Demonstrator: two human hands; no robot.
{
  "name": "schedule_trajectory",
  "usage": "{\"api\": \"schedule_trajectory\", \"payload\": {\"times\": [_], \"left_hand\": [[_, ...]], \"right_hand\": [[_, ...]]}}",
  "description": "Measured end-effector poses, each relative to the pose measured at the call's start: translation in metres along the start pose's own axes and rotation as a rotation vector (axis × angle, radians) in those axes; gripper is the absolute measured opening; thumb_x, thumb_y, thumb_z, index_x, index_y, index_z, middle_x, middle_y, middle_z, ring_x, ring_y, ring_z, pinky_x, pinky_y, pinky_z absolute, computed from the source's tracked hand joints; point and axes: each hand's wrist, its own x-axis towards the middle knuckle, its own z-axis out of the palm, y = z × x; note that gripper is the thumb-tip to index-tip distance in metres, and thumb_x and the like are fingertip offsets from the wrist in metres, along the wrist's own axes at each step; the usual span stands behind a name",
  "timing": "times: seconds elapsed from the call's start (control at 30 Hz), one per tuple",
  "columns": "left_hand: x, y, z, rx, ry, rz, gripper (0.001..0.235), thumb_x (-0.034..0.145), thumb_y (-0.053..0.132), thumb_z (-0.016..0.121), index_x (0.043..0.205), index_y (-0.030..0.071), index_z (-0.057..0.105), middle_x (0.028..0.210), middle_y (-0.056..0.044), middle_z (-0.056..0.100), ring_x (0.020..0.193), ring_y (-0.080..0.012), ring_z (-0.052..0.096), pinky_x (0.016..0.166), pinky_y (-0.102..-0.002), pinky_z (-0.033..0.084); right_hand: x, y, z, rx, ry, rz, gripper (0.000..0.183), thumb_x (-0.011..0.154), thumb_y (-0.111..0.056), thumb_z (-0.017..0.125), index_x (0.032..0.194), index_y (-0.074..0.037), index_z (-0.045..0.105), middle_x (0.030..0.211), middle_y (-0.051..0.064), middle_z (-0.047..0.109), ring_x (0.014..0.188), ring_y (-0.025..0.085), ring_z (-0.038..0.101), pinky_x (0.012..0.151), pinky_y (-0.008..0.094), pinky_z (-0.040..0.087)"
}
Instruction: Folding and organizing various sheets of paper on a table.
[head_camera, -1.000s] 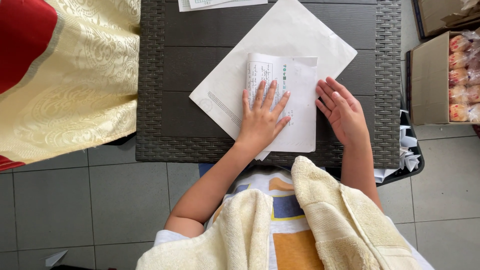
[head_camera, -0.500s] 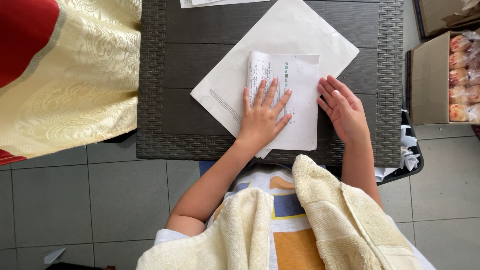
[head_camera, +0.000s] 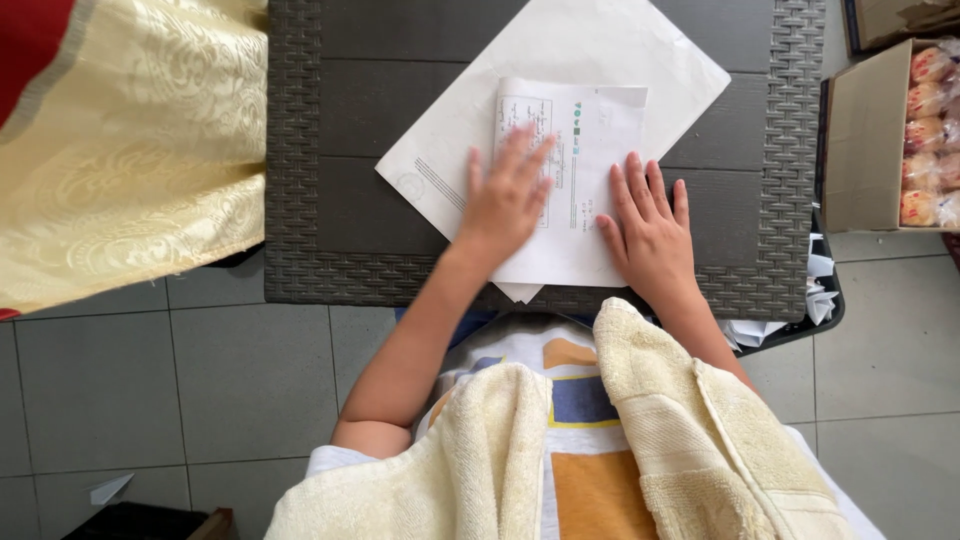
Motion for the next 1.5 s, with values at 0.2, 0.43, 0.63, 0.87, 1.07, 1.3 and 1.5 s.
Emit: {"api": "schedule_trajectory", "payload": {"times": [0.2,0.43,0.63,0.87,1.07,1.3,1.5], "left_hand": [[-0.016,-0.033,-0.067,-0.087,0.327,-0.078,0.035,0.109,0.022,0.046,0.142,0.014,0.058,0.150,-0.013,0.052,0.134,-0.0306,0.057,0.108,-0.058,0.041],[-0.091,-0.013,-0.084,-0.222,0.047,-0.085,0.072,0.091,0.047,0.070,0.155,0.025,0.043,0.139,-0.005,0.055,0.122,-0.0280,0.059,0.099,-0.050,0.040],[-0.115,-0.002,-0.054,-0.159,-0.038,-0.051,0.092,0.085,0.039,0.080,0.162,0.025,0.032,0.157,-0.011,0.037,0.148,-0.0333,0.033,0.117,-0.063,0.015],[-0.108,-0.009,-0.045,-0.119,0.030,-0.040,0.064,0.096,0.024,0.069,0.155,0.027,0.044,0.147,-0.003,0.050,0.140,-0.0232,0.044,0.110,-0.061,0.018],[-0.066,0.003,-0.062,-0.293,0.256,-0.054,0.066,0.093,-0.002,0.060,0.156,0.008,0.043,0.130,-0.022,0.064,0.098,-0.0382,0.070,0.081,-0.051,0.051],[0.009,0.010,-0.161,-0.675,0.161,-0.198,0.048,0.100,-0.005,0.040,0.145,0.011,0.051,0.108,-0.019,0.075,0.060,-0.0162,0.078,0.053,-0.023,0.072],[0.002,0.026,-0.208,-0.471,0.018,0.564,0.058,0.091,-0.020,0.053,0.136,0.014,0.066,0.158,-0.016,0.046,0.151,-0.0344,0.044,0.128,-0.047,0.036]], "right_hand": [[0.005,-0.006,-0.011,-0.031,-0.074,0.018,0.059,0.113,-0.041,0.036,0.162,-0.009,0.036,0.168,0.014,0.031,0.155,0.035,0.029,0.122,0.059,0.020],[0.002,0.004,0.000,0.056,-0.018,0.026,0.059,0.111,-0.041,0.047,0.163,-0.014,0.040,0.167,0.016,0.034,0.154,0.034,0.025,0.122,0.057,0.010],[0.003,0.011,-0.001,0.270,0.047,0.060,0.057,0.109,-0.038,0.055,0.161,-0.017,0.043,0.165,0.013,0.036,0.152,0.034,0.029,0.121,0.060,0.012],[0.002,0.004,-0.016,0.448,0.134,0.127,0.048,0.111,-0.033,0.053,0.156,-0.016,0.048,0.158,0.013,0.045,0.145,0.037,0.043,0.117,0.064,0.023],[-0.006,0.000,-0.004,0.324,0.173,0.077,0.048,0.107,-0.024,0.060,0.154,-0.016,0.053,0.154,0.010,0.051,0.146,0.035,0.041,0.120,0.054,0.023],[0.001,-0.014,-0.046,0.423,0.214,0.027,0.048,0.113,-0.027,0.046,0.152,0.002,0.045,0.156,0.025,0.046,0.145,0.039,0.045,0.116,0.055,0.041],[-0.007,-0.009,-0.076,0.716,0.356,0.119,0.043,0.116,-0.018,0.045,0.151,0.006,0.041,0.152,0.026,0.048,0.143,0.041,0.048,0.122,0.048,0.042]]}}
